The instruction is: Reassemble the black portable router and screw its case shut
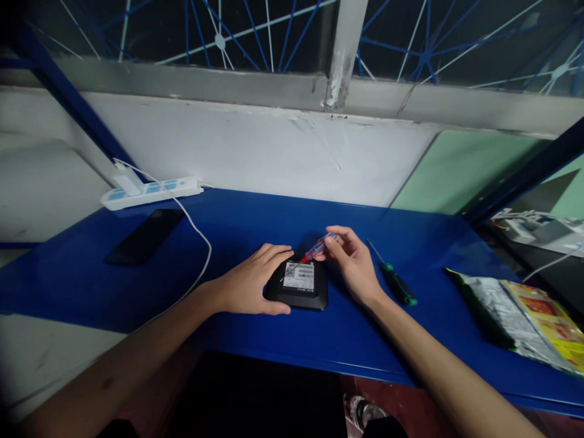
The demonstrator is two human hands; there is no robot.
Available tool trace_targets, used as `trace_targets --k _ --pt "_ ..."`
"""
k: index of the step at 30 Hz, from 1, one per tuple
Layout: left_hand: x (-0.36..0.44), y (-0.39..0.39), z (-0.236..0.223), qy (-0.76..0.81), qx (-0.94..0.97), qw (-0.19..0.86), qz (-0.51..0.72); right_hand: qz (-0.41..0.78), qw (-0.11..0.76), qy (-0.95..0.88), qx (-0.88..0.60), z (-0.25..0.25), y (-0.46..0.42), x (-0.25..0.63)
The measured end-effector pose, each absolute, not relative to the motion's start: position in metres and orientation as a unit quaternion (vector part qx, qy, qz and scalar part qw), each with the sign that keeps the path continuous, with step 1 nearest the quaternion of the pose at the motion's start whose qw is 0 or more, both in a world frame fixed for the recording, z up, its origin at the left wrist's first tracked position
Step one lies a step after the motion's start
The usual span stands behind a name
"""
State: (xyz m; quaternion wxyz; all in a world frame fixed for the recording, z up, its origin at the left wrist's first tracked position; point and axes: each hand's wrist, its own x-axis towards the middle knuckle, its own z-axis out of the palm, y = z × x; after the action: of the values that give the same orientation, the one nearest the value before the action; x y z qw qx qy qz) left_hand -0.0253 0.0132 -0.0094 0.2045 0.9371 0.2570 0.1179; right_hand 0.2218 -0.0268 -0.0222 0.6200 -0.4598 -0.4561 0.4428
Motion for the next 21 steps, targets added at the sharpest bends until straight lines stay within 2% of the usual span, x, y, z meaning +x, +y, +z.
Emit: trace_targets --k 21 --pt "-0.028 0.016 -0.010 0.259 0.940 0.193 0.112 0.394 0.595 -0.502 -0.489 -0.012 -0.030 0.219"
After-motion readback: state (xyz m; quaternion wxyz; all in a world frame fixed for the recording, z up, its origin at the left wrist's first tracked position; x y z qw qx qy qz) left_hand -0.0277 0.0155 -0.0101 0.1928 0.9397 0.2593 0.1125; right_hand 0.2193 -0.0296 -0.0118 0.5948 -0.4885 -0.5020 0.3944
